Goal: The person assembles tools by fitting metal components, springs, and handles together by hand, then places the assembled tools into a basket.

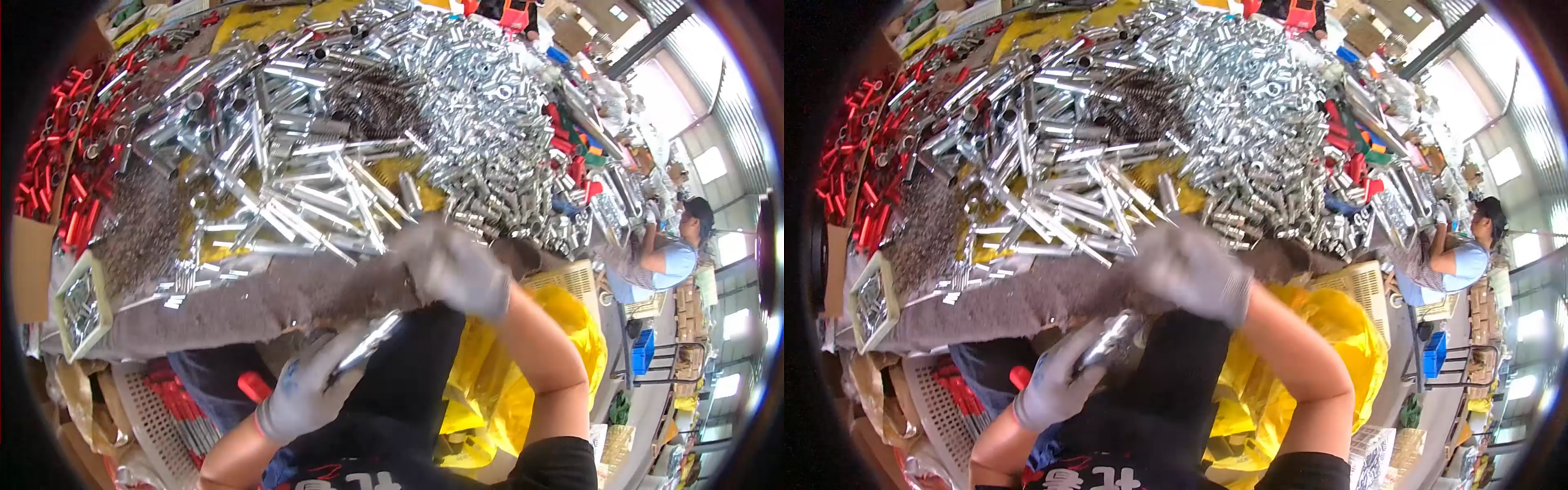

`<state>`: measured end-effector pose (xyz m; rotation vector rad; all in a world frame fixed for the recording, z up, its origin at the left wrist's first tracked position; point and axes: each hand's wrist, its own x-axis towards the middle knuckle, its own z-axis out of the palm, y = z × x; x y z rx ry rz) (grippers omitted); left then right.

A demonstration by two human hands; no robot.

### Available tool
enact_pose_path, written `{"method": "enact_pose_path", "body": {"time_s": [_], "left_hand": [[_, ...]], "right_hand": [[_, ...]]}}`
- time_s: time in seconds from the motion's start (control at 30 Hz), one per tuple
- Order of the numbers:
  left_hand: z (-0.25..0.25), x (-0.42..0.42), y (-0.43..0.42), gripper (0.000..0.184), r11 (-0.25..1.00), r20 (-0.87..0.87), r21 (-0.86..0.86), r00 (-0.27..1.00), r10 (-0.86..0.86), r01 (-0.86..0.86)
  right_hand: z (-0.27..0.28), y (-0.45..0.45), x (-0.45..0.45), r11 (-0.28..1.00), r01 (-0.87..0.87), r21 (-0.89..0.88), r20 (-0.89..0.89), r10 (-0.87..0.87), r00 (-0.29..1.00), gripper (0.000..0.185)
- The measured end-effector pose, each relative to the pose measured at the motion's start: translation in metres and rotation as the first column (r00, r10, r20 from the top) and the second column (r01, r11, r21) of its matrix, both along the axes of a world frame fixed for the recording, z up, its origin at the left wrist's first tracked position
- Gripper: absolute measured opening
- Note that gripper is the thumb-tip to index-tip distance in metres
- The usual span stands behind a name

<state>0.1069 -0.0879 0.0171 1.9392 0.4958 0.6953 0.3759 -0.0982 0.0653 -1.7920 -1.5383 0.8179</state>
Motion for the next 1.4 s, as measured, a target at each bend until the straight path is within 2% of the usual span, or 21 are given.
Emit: {"method": "enact_pose_path", "body": {"time_s": [0.03,0.07,0.1,0.17,0.3,0.43,0.47,0.5,0.53,0.6,0.63,0.7,0.73,0.77,0.83,0.93,1.03,1.07,1.3,1.33,1.4], "left_hand": [[-0.002,-0.003,0.001,0.053,0.998,0.012,-0.069,1.000,0.006,-0.005],[-0.012,-0.011,-0.003,0.050,0.954,-0.026,-0.298,1.000,-0.001,-0.007],[-0.013,-0.015,-0.004,0.051,0.907,0.016,-0.420,1.000,0.001,0.006],[-0.006,-0.025,-0.005,0.052,0.765,0.086,-0.643,0.996,0.016,0.043],[-0.002,-0.039,-0.005,0.059,0.760,0.172,-0.622,0.980,-0.099,0.186],[0.009,-0.055,-0.011,0.057,0.715,0.191,-0.671,0.977,-0.090,0.197],[0.011,-0.063,-0.011,0.054,0.768,0.119,-0.625,0.989,-0.087,0.142],[0.013,-0.071,-0.011,0.051,0.816,0.044,-0.572,0.996,-0.079,0.090],[0.015,-0.079,-0.012,0.048,0.857,-0.032,-0.514,0.997,-0.066,0.040],[0.013,-0.093,-0.013,0.048,0.886,-0.062,-0.464,0.996,-0.065,0.029],[0.007,-0.101,-0.018,0.049,0.883,-0.061,-0.468,0.995,-0.075,0.037],[-0.002,-0.114,-0.027,0.052,0.888,-0.100,-0.452,0.985,-0.140,0.081],[-0.008,-0.118,-0.033,0.053,0.912,-0.085,-0.395,0.984,-0.157,0.111],[-0.010,-0.122,-0.040,0.053,0.904,-0.100,-0.412,0.980,-0.171,0.116],[-0.016,-0.129,-0.055,0.054,0.887,-0.109,-0.440,0.972,-0.208,0.140],[-0.028,-0.137,-0.072,0.056,0.932,-0.247,-0.359,0.958,-0.145,0.048],[-0.041,-0.146,-0.082,0.055,0.945,-0.332,-0.328,0.934,-0.132,0.017],[-0.047,-0.149,-0.085,0.055,0.946,-0.328,-0.325,0.936,-0.129,0.017],[-0.063,-0.156,-0.094,0.054,0.954,-0.266,-0.298,0.957,-0.119,0.035],[-0.061,-0.156,-0.093,0.056,0.937,-0.305,-0.347,0.940,-0.156,0.043],[-0.052,-0.156,-0.088,0.060,0.895,-0.372,-0.443,0.896,-0.243,0.059]], "right_hand": [[0.022,0.021,0.016,0.994,0.101,-0.030,0.338,-0.086,0.937,0.020],[0.006,0.044,0.054,0.901,0.241,0.360,0.369,-0.375,0.851,0.024],[0.005,0.065,0.100,0.855,0.253,0.453,0.462,-0.467,0.754,0.027],[0.007,0.098,0.169,0.863,0.419,0.284,0.740,-0.475,0.477,0.025],[-0.017,0.142,0.243,0.851,0.501,0.159,0.859,-0.369,0.355,0.028],[-0.012,0.125,0.232,0.798,0.376,0.470,0.703,-0.596,0.388,0.034],[-0.010,0.112,0.224,0.815,0.243,0.526,0.565,-0.548,0.617,0.033],[-0.001,0.091,0.174,0.850,0.312,0.425,0.234,-0.436,0.869,0.026],[0.008,0.069,0.125,0.865,0.394,0.311,-0.172,-0.357,0.918,0.020],[0.015,0.020,0.012,0.890,0.294,0.348,-0.145,-0.259,0.955,0.016],[0.013,-0.008,-0.027,0.936,0.082,0.343,-0.012,-0.083,0.996,0.016],[0.013,-0.041,-0.084,0.950,-0.311,0.038,-0.309,0.307,0.900,0.024],[-0.007,-0.050,-0.090,0.812,-0.555,0.184,-0.174,0.582,0.794,0.032],[-0.013,-0.061,-0.111,0.775,-0.599,0.202,-0.099,0.625,0.774,0.036],[-0.029,-0.081,-0.139,0.767,-0.611,0.197,-0.064,0.632,0.772,0.034],[-0.042,-0.094,-0.152,0.869,-0.484,-0.103,-0.165,0.464,0.870,0.032],[-0.065,-0.106,-0.157,0.830,-0.506,-0.236,-0.013,0.517,0.856,0.034],[-0.058,-0.102,-0.167,0.848,-0.530,0.020,0.026,0.529,0.848,0.037],[-0.063,-0.121,-0.177,0.891,-0.396,-0.220,-0.185,0.361,0.914,0.048],[-0.067,-0.115,-0.176,0.842,-0.527,0.112,0.098,0.519,0.849,0.047],[-0.066,-0.123,-0.176,0.879,-0.466,-0.104,-0.042,0.464,0.885,0.046]]}}
